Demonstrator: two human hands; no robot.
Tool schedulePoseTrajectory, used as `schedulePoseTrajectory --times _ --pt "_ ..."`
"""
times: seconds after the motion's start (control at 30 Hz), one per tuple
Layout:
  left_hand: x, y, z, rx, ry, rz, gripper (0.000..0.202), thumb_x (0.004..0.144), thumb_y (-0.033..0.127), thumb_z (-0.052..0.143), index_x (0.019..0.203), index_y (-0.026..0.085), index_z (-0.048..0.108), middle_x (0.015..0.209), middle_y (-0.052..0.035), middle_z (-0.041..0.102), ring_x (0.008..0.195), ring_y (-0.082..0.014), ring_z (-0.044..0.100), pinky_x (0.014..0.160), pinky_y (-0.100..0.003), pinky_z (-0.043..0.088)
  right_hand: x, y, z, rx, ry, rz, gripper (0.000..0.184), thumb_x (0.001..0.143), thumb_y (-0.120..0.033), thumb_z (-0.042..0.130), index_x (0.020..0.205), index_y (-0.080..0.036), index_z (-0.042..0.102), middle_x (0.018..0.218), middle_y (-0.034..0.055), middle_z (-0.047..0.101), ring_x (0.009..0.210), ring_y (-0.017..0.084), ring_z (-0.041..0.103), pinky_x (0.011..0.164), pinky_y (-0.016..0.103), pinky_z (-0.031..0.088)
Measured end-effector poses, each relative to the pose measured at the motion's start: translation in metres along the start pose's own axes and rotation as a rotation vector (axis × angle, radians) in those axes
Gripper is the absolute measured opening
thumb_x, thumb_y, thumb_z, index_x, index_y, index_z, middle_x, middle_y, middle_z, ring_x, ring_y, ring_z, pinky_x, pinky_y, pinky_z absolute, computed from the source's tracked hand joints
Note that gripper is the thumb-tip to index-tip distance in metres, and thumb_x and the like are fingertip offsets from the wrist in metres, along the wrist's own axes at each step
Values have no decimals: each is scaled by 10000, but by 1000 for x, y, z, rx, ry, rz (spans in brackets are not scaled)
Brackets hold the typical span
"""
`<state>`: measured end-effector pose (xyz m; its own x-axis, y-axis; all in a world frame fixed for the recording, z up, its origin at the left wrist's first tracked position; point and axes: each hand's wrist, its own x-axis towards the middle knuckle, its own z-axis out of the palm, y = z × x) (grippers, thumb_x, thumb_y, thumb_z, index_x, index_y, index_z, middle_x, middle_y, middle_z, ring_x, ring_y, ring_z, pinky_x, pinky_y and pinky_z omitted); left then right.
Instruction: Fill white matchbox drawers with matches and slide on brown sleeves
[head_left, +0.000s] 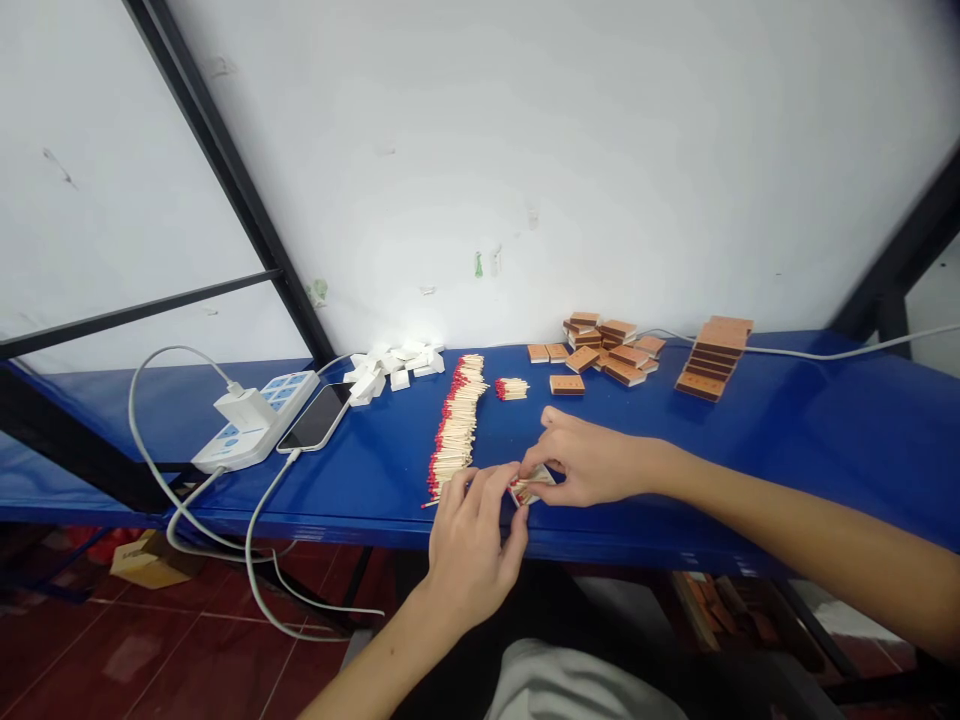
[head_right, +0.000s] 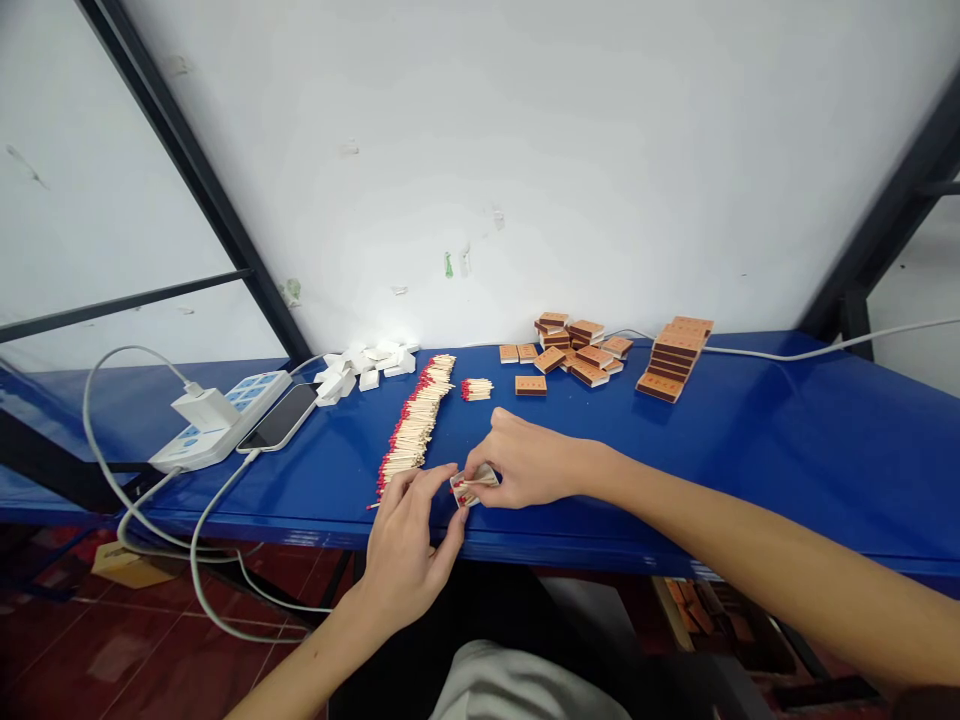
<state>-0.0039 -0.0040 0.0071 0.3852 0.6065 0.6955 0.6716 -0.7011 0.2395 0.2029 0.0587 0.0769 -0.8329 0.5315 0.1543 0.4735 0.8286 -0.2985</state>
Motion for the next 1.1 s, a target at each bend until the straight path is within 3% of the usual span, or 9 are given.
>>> schedulePoseTrajectory --times 0.2,0.33,0.47,0.8,1.1 --pt "-2 -4 4 29 37 7 373 939 201 534 1309 201 488 1165 -90 660 1031 -258 555 909 -418 478 -1 0 -3 84 -35 -31 237 877 -228 569 995 -214 774 745 7 734 559 107 509 714 270 371" --pt "-3 -3 5 5 72 10 189 902 157 545 1086 202 540 1142 -85 672 1040 -262 554 922 -441 471 -3 0 -6 172 -55 -48 286 831 -145 567 1017 -193 778 635 -25 659 505 81 470 594 217 359" --pt "-2 -1 5 3 83 3 90 884 160 568 954 208 538 1063 -73 681 1007 -249 572 922 -441 475 -3 2 -7 190 -72 -34 268 837 -163 570 993 -179 788 616 -25 619 508 77 457 559 210 339" --pt "-1 0 3 15 53 26 38 915 184 563 944 207 571 1093 -70 673 1013 -253 537 913 -439 470 -3 5 -5 155 -47 37 189 853 -212 562 813 -156 738 583 -32 546 527 83 454 558 212 321" --pt "0 0 3 29 35 48 115 928 180 549 1024 204 607 1123 -75 665 1060 -261 539 943 -439 458 -5 10 -9 222 -98 30 166 836 -213 581 874 -156 732 581 -59 453 518 75 413 552 206 326"
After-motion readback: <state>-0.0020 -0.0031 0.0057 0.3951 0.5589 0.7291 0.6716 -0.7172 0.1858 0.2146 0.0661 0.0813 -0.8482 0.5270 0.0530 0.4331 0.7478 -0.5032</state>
